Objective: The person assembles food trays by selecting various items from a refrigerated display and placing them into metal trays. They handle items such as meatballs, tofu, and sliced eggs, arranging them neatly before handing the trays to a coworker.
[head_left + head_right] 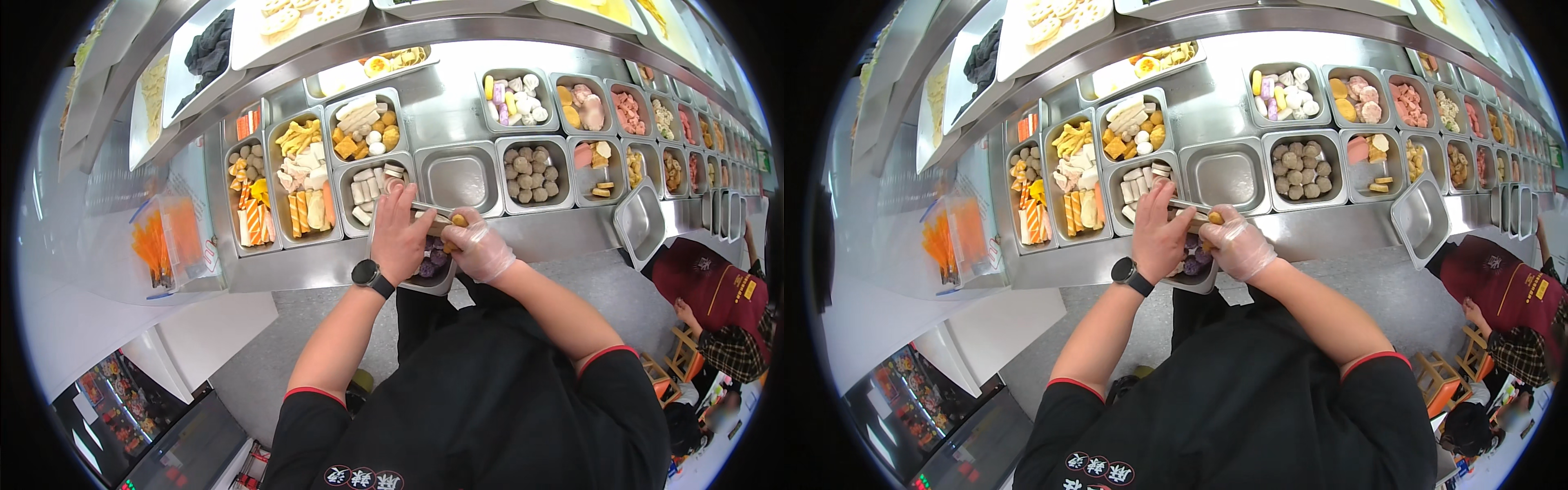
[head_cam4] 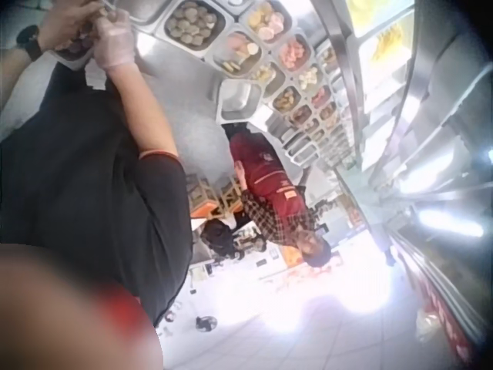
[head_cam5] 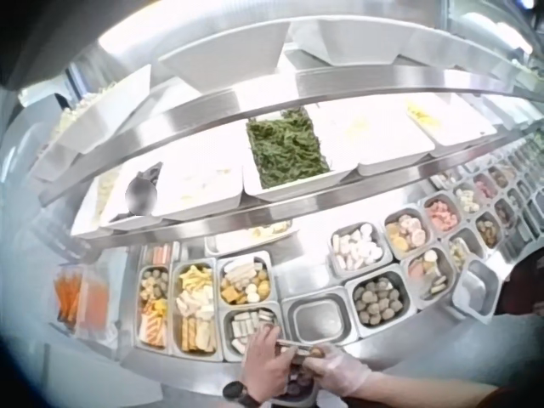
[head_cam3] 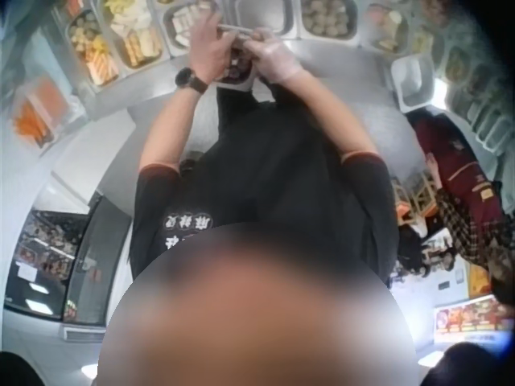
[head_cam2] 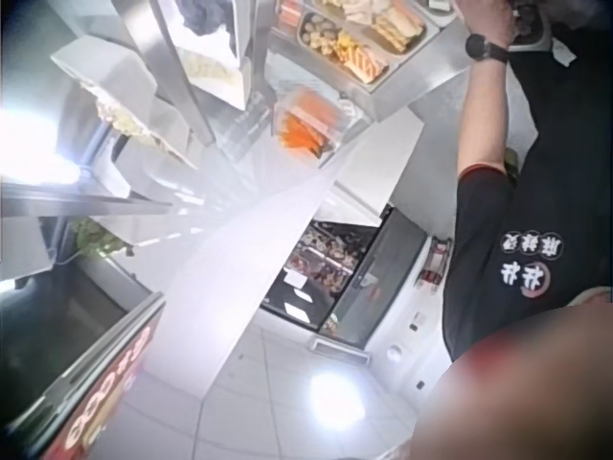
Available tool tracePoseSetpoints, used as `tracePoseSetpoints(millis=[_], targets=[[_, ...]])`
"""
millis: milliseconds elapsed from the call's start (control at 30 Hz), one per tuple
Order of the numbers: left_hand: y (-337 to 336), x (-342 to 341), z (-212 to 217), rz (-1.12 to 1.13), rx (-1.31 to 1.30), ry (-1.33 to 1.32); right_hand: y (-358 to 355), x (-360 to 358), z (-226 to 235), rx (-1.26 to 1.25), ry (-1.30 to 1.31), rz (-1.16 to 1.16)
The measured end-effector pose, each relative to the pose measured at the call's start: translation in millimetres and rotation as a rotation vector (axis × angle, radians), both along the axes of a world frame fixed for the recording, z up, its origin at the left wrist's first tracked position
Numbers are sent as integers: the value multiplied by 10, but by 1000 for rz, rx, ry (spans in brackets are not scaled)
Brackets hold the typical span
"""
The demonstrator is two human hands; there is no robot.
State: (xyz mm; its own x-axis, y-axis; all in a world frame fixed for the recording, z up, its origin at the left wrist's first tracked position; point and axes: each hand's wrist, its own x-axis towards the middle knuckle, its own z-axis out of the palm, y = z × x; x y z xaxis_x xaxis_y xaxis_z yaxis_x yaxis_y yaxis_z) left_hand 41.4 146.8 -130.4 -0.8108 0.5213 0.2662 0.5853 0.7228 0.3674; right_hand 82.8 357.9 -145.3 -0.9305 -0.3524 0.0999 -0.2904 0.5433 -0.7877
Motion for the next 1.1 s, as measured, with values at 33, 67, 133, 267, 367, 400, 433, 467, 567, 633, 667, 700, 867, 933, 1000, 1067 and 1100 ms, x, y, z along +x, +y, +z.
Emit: tracePoseSetpoints(millis=[33,67,133,267,367,400,433,467,567,633,667,700,867,933,1000,1067,1100], targets=[[-34,26,-23,47,62,-29,1,-4,6,8,9,7],[-88,57,-44,94,122,-57,-2,-13,19,14,-2,0],[-249,166,-87,264,121,-65,-10,-28,73,40,-31,-7],[-755,407,-175,559,292,-325,-104,-94,245,-32,9,-3],[-927,647,-261,653,479,-676,-362,-189,321,-63,105,90],[-933,692,-296,630,470,-681,-482,-234,319,-58,137,113],[-935,712,-328,631,459,-713,-593,-298,312,-52,172,140],[-912,735,-357,657,471,-713,-729,-370,294,84,148,190],[-885,755,-392,674,501,-699,-1018,-410,297,344,71,251],[-883,757,-394,673,495,-699,-1161,-435,305,489,-36,270],[-889,761,-391,673,504,-706,-1206,-426,313,547,-28,262],[-894,763,-389,675,518,-720,-1230,-414,318,599,-29,262],[-894,779,-384,597,513,-557,-1174,-365,287,322,-107,233],[-894,776,-376,596,520,-554,-1108,-377,275,209,-59,252],[-900,775,-358,594,518,-574,-969,-369,309,78,64,183],[-907,775,-342,615,501,-632,-777,-292,403,7,135,91],[-908,777,-338,617,507,-648,-694,-285,439,48,136,82]])
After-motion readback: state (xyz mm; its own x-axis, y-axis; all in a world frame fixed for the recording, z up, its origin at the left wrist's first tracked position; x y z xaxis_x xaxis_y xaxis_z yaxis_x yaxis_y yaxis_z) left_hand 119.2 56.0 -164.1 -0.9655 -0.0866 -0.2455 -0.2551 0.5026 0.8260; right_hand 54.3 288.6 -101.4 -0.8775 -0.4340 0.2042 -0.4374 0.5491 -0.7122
